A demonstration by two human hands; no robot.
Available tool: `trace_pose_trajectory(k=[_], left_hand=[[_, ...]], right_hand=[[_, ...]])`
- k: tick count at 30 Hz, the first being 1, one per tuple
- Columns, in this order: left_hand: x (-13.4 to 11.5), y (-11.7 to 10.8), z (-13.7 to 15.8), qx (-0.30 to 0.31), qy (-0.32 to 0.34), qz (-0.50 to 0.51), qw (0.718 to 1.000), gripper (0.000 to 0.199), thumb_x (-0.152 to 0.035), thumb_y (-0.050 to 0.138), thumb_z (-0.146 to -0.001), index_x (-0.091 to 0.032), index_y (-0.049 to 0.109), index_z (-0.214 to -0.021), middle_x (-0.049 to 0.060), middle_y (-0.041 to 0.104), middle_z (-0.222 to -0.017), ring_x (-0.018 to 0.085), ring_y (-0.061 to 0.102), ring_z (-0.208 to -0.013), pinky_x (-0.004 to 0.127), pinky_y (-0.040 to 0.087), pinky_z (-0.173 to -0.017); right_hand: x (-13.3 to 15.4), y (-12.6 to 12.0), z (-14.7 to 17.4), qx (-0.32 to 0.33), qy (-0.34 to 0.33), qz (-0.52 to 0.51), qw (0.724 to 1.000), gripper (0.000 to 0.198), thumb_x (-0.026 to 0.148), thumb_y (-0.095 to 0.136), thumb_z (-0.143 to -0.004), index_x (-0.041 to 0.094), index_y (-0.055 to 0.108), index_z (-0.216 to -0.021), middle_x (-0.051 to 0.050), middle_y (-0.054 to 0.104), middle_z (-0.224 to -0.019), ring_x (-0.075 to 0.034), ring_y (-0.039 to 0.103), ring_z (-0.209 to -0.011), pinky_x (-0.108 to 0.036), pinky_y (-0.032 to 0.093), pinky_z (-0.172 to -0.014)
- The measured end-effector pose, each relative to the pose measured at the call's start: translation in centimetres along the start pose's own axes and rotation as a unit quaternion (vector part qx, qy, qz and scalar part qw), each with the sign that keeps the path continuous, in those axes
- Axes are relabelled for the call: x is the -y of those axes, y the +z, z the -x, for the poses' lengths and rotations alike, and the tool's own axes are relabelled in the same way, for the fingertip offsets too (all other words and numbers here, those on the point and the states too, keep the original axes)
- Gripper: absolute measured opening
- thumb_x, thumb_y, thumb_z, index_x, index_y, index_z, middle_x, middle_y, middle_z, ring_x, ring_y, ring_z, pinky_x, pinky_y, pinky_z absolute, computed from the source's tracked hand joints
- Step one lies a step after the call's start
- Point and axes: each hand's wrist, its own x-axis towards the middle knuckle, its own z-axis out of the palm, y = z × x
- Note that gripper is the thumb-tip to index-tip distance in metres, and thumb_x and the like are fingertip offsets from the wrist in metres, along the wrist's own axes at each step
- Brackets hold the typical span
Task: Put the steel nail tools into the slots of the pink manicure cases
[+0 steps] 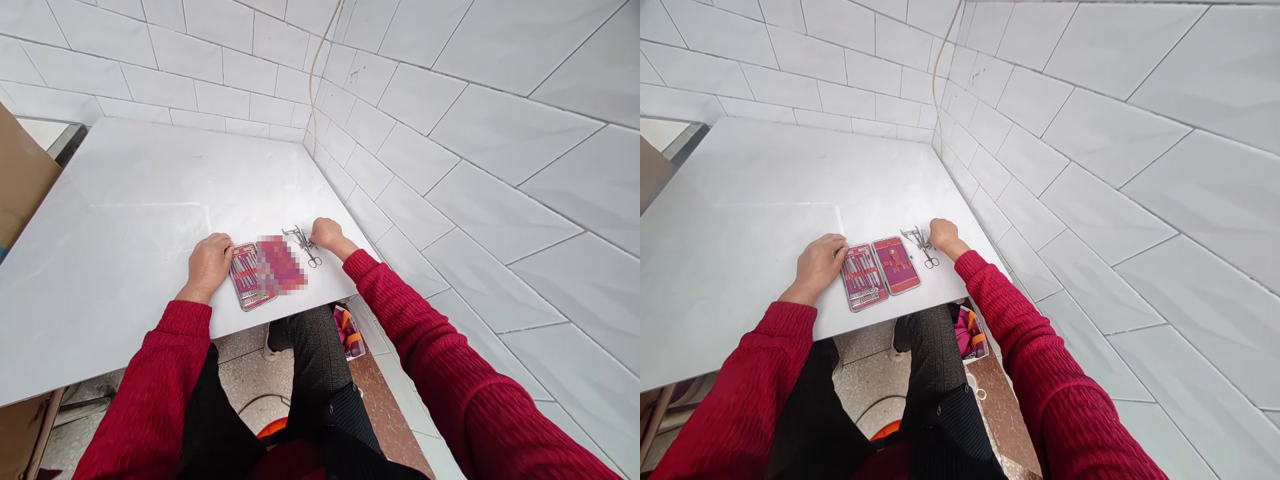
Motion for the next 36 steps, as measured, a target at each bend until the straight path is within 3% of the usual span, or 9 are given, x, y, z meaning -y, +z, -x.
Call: trace_pose_trajectory(k=[6,19,27,36], left_hand=[[-0.1,0.1,0.1,-0.002,-0.011,0.006,1.0,0.029,-0.024,0.044,-0.096,-0.021,0.071,-0.087,0.01,0.075,-0.111,0.029,0.068,-0.105,0.042,0.054,-0.088],[-0.2,-0.2,0.0,0.002,-0.007,0.004,1.0,0.03,-0.026,0.044,-0.096,-0.022,0.072,-0.085,0.009,0.075,-0.11,0.028,0.068,-0.104,0.042,0.054,-0.088],[-0.2,-0.1,-0.1,0.004,-0.012,0.005,1.0,0.03,-0.026,0.045,-0.096,-0.021,0.072,-0.085,0.01,0.075,-0.112,0.029,0.069,-0.107,0.043,0.055,-0.089],[-0.3,-0.2,-0.2,0.006,-0.02,0.006,1.0,0.028,-0.026,0.046,-0.095,-0.022,0.071,-0.085,0.008,0.075,-0.112,0.028,0.068,-0.106,0.042,0.055,-0.089]], right_hand=[[-0.6,-0.9,-0.3,0.08,-0.01,-0.053,0.995,0.011,0.01,0.069,-0.076,0.017,0.074,-0.069,-0.007,0.075,-0.072,-0.019,0.068,-0.069,-0.026,0.049,-0.061],[-1.5,-0.9,0.1,0.07,-0.021,-0.093,0.993,0.019,0.011,0.07,-0.075,0.018,0.067,-0.058,-0.005,0.073,-0.07,-0.017,0.065,-0.065,-0.026,0.046,-0.059],[-3.2,-0.2,0.3,0.056,-0.021,-0.103,0.993,0.017,0.009,0.067,-0.077,0.018,0.071,-0.062,-0.005,0.073,-0.07,-0.017,0.066,-0.065,-0.026,0.046,-0.059],[-1.8,0.4,-0.2,0.027,-0.059,0.013,0.998,0.015,0.005,0.071,-0.075,0.015,0.078,-0.083,-0.013,0.076,-0.08,-0.027,0.073,-0.083,-0.031,0.051,-0.072]])
